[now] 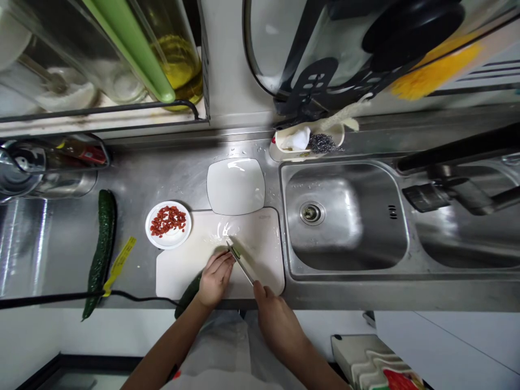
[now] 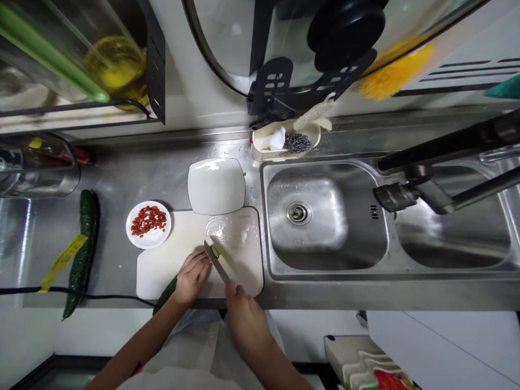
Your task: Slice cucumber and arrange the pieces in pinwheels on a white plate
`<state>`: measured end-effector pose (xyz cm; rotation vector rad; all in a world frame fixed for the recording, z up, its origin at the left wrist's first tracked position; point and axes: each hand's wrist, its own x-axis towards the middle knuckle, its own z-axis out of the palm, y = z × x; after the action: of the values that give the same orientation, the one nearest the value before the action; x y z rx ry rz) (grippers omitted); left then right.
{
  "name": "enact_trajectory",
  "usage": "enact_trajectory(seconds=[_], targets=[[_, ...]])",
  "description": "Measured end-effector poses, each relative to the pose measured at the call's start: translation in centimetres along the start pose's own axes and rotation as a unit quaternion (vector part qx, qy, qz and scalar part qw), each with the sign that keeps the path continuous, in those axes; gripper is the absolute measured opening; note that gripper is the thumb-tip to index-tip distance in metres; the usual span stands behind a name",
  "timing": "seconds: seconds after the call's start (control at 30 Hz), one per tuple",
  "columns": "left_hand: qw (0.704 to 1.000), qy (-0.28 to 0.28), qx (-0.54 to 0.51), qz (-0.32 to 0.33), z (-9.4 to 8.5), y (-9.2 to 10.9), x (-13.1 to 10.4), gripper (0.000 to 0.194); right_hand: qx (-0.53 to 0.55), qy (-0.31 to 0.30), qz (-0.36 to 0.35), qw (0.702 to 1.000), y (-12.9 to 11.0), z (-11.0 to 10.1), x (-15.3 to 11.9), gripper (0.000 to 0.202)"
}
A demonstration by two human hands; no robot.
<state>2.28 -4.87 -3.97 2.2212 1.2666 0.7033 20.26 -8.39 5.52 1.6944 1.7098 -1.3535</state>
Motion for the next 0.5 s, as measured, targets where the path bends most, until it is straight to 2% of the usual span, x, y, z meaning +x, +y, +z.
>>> enact_trajectory(seconds=[0.5], targets=[[1.0, 0.007, 0.005, 0.009, -0.21, 0.26, 0.39, 0.026, -0.034, 0.021, 0.008, 0.999, -0.47, 0.13, 0.89, 0.041]])
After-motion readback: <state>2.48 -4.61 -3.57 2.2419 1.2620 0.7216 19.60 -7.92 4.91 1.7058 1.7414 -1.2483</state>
